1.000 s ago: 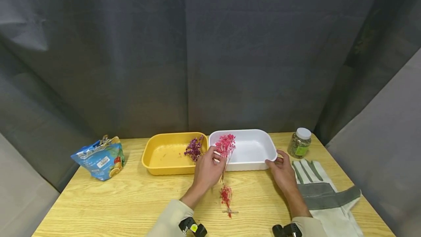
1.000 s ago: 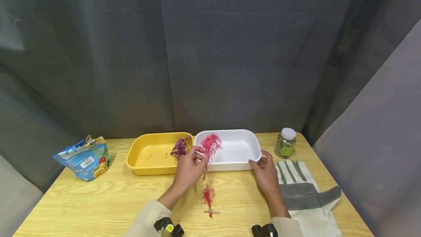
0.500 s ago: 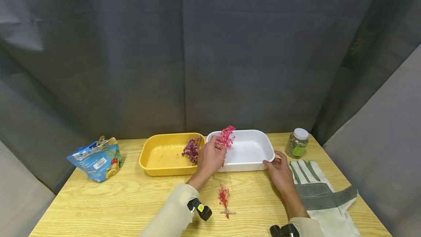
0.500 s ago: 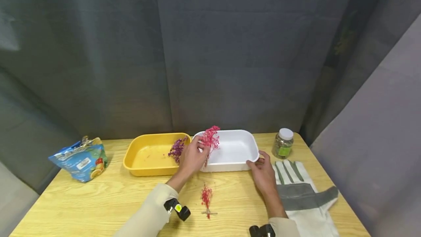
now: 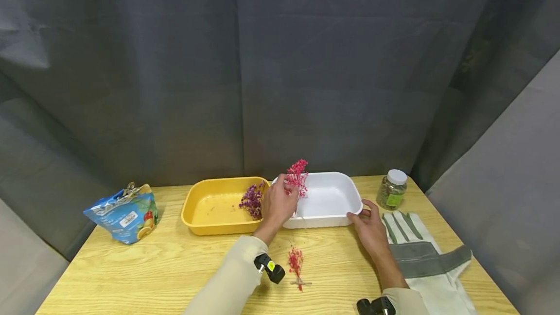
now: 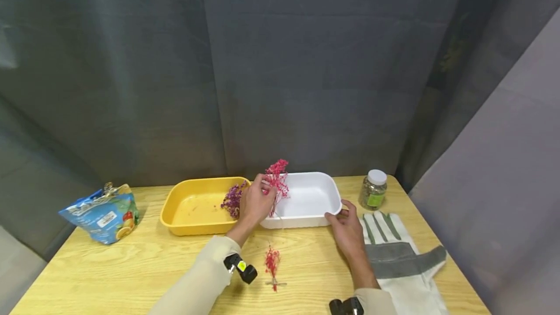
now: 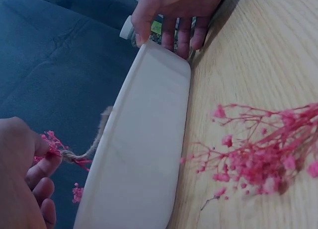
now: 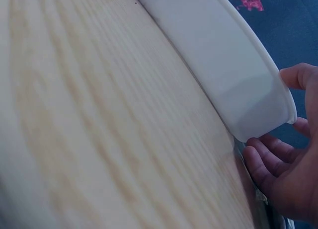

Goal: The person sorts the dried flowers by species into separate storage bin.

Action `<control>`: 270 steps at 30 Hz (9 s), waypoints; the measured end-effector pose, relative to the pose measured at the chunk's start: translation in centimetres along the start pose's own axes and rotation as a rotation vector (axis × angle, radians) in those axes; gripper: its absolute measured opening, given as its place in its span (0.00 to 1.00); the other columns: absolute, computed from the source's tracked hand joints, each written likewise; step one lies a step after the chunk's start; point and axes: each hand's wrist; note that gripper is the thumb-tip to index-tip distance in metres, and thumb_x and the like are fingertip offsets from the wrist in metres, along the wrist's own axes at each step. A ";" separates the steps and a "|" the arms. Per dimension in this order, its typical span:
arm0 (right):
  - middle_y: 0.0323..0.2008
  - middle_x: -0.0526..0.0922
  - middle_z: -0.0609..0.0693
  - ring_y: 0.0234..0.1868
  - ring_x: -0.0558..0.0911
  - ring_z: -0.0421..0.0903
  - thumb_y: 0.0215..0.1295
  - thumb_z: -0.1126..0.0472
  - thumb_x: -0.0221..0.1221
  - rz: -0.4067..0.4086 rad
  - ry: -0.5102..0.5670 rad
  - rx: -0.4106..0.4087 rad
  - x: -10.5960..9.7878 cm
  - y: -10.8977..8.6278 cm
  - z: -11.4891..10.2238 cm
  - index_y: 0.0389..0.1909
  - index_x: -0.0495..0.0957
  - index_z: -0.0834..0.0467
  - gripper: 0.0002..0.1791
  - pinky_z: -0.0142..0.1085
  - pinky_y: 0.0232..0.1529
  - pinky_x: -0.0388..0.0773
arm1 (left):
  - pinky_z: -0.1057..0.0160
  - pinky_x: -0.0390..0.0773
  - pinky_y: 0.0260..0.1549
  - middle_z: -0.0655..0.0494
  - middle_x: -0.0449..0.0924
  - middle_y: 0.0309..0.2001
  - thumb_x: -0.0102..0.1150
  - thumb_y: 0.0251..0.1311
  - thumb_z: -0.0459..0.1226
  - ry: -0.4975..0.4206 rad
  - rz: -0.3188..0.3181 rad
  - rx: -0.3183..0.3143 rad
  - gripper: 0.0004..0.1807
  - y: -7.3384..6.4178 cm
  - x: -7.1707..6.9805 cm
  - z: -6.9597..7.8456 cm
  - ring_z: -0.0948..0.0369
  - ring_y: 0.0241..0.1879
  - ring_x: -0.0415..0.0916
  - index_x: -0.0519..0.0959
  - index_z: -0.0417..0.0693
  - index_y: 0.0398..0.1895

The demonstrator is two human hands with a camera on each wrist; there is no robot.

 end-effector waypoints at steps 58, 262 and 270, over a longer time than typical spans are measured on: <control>0.59 0.72 0.59 0.57 0.77 0.53 0.67 0.47 0.56 -0.001 -0.026 0.006 0.2 -0.1 -0.2 0.73 0.52 0.52 0.38 0.29 0.43 0.69 | 0.56 0.73 0.49 0.61 0.78 0.57 0.56 0.62 0.54 0.129 -0.233 0.282 0.28 -13.0 -4.6 -4.4 0.61 0.53 0.75 0.71 0.56 0.64; 0.65 0.70 0.61 0.62 0.75 0.58 0.68 0.48 0.55 -0.015 -0.085 -0.003 0.0 0.1 -0.6 0.74 0.50 0.54 0.39 0.50 0.60 0.66 | 0.55 0.77 0.27 0.56 0.85 0.34 0.58 0.59 0.44 0.287 -0.111 0.099 0.15 -0.1 0.2 -0.1 0.54 0.33 0.82 0.80 0.54 0.49; 0.65 0.69 0.61 0.63 0.74 0.59 0.68 0.46 0.53 -0.045 -0.101 0.011 0.1 0.1 -0.9 0.75 0.47 0.53 0.41 0.53 0.62 0.65 | 0.50 0.79 0.33 0.52 0.85 0.39 0.57 0.60 0.45 0.332 -0.116 0.058 0.16 0.0 0.5 -0.3 0.50 0.37 0.83 0.79 0.52 0.49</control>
Point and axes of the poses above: each hand's wrist, its own y-axis towards the middle knuckle, its own x-axis out of the palm, z = x × y
